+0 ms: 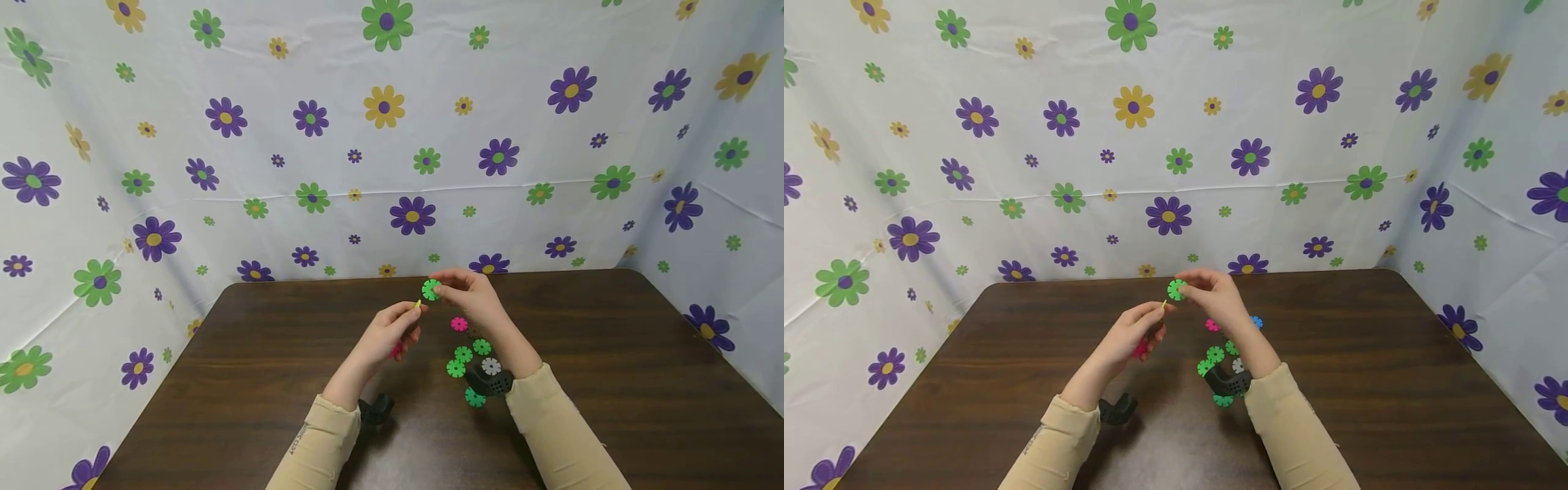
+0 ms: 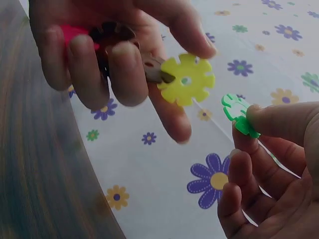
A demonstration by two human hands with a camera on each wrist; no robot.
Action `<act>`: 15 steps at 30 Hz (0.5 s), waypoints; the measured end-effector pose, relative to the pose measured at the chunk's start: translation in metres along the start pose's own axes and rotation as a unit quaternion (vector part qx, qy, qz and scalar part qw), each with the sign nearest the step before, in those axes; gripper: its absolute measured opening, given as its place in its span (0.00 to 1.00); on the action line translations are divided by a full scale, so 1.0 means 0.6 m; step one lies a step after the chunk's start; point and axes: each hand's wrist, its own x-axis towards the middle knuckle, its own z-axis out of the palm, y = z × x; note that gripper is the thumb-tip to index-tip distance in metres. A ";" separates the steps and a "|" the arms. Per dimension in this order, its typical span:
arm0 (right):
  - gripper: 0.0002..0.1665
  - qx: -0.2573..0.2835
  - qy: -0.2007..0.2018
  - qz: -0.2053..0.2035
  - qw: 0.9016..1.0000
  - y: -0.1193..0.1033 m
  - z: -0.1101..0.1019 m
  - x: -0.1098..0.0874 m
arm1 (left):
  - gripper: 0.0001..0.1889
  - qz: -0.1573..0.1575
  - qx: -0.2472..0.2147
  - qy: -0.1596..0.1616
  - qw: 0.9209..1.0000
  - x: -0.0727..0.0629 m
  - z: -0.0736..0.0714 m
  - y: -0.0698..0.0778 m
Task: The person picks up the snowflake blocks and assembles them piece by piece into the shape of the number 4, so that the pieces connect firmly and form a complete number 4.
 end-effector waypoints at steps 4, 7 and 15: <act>0.17 -0.008 0.004 -0.016 1.000 -0.003 0.006 -0.003 | 0.19 0.001 0.001 -0.006 1.000 0.000 -0.001 0.003; 0.16 -0.008 0.010 -0.018 1.000 -0.004 0.010 -0.004 | 0.18 0.003 0.007 -0.013 1.000 -0.005 0.000 0.013; 0.15 -0.018 0.014 -0.016 1.000 -0.007 0.020 -0.008 | 0.17 0.013 0.011 -0.019 1.000 -0.026 0.009 0.050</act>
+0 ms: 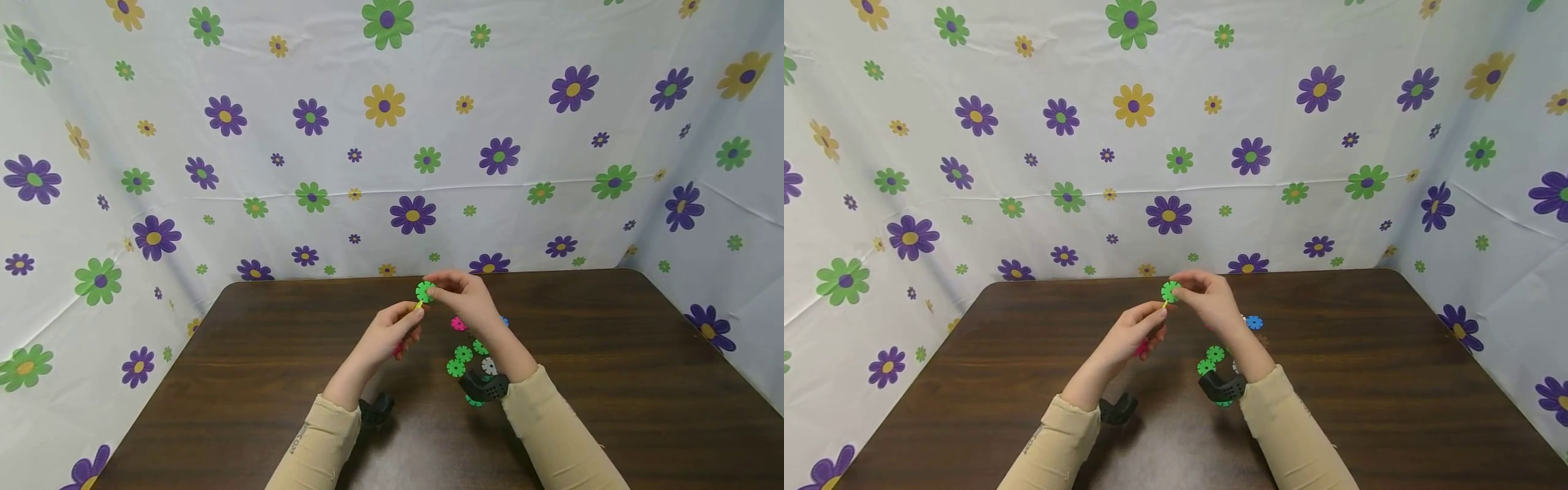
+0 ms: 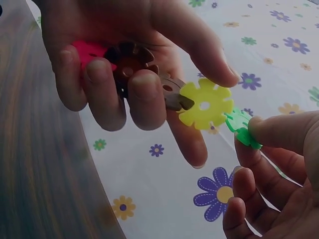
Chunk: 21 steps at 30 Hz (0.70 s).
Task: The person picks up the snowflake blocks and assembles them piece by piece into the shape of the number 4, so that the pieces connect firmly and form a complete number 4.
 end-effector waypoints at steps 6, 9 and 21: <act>0.14 -0.002 0.001 0.003 1.000 -0.003 0.003 -0.003 | 0.18 -0.001 0.000 -0.005 1.000 -0.002 0.000 0.003; 0.14 0.001 0.002 0.004 1.000 -0.003 0.003 -0.003 | 0.18 -0.001 0.002 -0.005 1.000 -0.001 -0.001 0.003; 0.13 0.012 0.010 0.004 1.000 -0.007 0.005 -0.004 | 0.17 0.004 0.011 0.005 1.000 -0.002 0.002 0.005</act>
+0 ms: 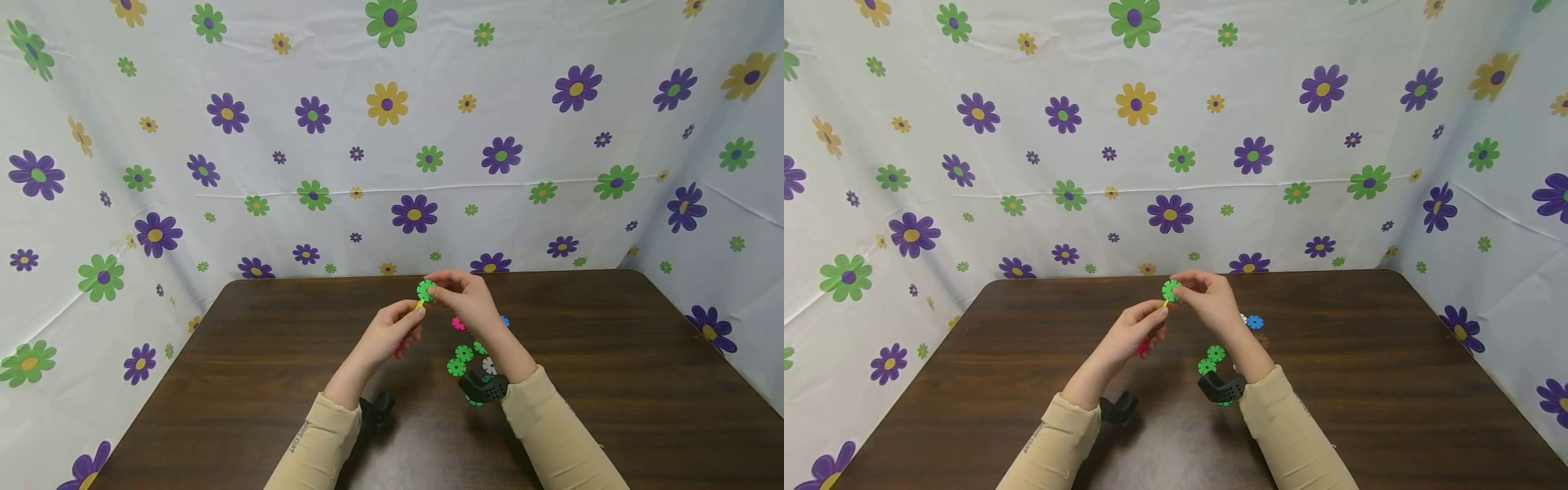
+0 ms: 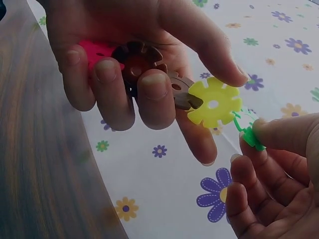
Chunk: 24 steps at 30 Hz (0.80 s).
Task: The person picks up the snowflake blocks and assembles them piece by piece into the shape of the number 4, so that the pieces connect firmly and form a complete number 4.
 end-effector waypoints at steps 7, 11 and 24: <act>0.13 -0.006 -0.003 -0.002 1.000 0.002 -0.002 0.001 | 0.17 0.002 0.003 0.000 1.000 0.000 0.000 -0.001; 0.13 0.000 -0.002 -0.005 1.000 0.004 -0.003 0.002 | 0.16 0.007 0.010 0.003 1.000 0.002 0.001 -0.001; 0.12 0.004 -0.013 -0.013 1.000 0.000 -0.004 0.001 | 0.13 0.014 0.037 0.030 0.999 -0.002 0.003 0.002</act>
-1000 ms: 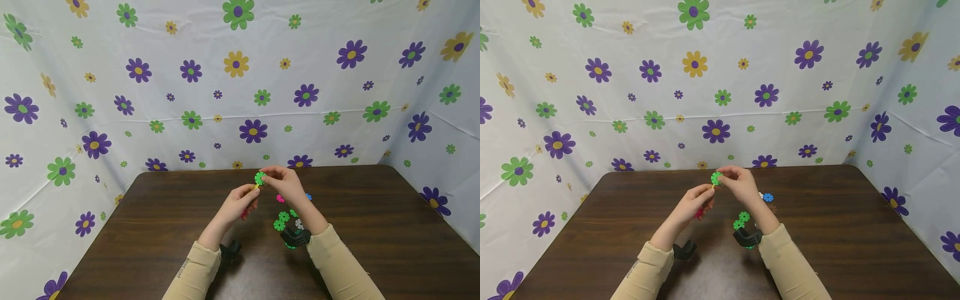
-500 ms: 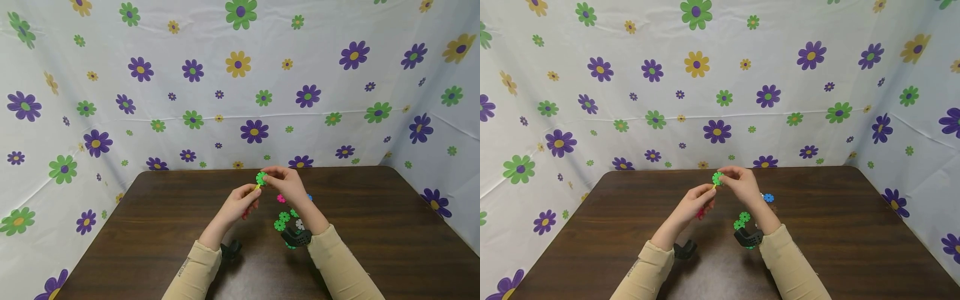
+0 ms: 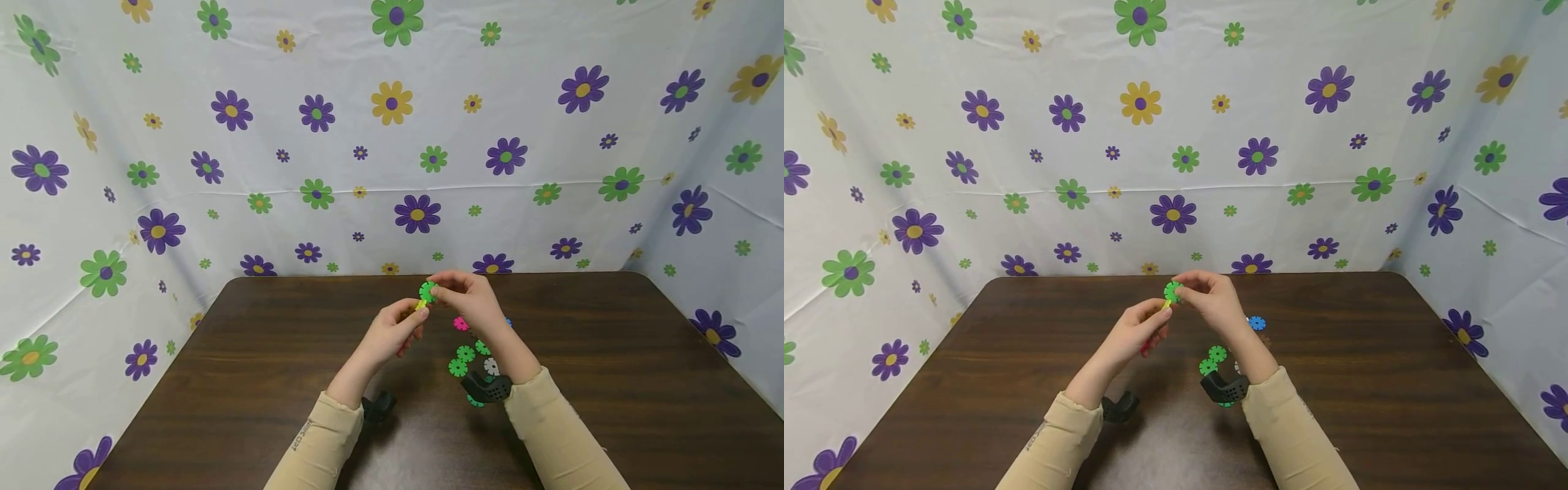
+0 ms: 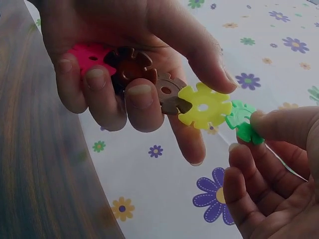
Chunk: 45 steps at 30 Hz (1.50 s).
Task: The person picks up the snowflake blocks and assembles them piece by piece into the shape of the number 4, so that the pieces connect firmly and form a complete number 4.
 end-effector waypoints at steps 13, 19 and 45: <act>0.11 0.004 -0.010 0.015 1.000 0.009 -0.004 -0.001 | 0.14 0.001 0.016 -0.014 1.000 0.002 0.002 -0.003; 0.12 0.015 -0.022 0.028 0.999 0.016 -0.004 0.002 | 0.14 -0.001 0.017 -0.022 1.000 0.018 0.000 -0.040; 0.13 -0.002 -0.038 0.011 0.999 0.021 -0.009 0.007 | 0.21 -0.041 -0.128 -0.074 0.988 0.027 0.000 -0.060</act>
